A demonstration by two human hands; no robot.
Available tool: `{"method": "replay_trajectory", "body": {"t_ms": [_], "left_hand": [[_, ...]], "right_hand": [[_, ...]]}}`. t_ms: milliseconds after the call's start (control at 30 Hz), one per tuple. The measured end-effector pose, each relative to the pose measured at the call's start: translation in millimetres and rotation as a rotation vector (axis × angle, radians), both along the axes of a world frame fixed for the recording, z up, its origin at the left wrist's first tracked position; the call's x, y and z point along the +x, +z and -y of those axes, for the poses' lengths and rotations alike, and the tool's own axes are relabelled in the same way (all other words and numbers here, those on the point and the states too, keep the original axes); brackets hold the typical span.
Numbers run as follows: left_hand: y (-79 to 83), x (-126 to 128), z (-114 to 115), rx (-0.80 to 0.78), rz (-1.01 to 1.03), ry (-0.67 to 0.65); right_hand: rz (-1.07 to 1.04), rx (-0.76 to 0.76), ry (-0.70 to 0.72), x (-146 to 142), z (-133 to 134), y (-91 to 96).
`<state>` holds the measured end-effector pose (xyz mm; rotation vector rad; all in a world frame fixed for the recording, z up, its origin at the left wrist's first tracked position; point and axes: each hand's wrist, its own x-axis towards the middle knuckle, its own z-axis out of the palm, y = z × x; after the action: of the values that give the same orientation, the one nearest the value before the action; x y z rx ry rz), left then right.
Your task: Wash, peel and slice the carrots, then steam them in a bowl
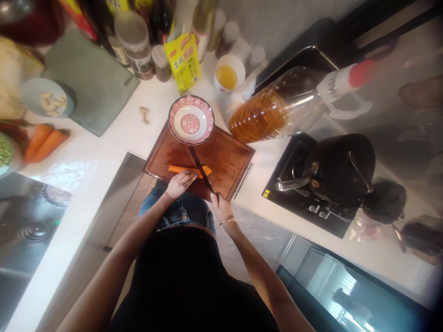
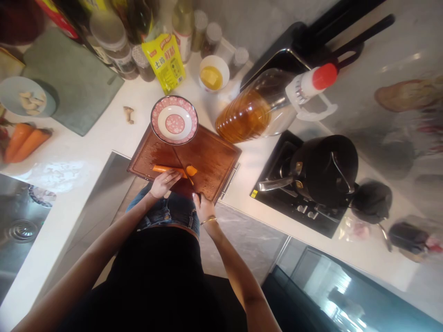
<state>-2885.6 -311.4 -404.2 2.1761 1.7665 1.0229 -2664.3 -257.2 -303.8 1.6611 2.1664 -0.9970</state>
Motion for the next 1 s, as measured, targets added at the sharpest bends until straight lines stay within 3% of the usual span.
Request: {"method": "replay_trajectory", "body": {"t_ms": [233, 567, 700, 1000], "left_hand": [[8.7, 0, -5, 0.084, -0.026, 0.020], [4.5, -7, 0, -0.089, -0.039, -0.026], [1.8, -11, 1, -0.100, -0.037, 0.028], [1.4, -12, -1, 0.032, -0.108, 0.088]], "right_hand": [[0.113, -0.039, 0.055, -5, -7, -2.1], [0.198, -0.064, 0.079, -22, -20, -17.9], [0.148, -0.066, 0.065, -20, -19, -11.9], [0.045, -0.017, 0.034, -9, -7, 5.7]]}}
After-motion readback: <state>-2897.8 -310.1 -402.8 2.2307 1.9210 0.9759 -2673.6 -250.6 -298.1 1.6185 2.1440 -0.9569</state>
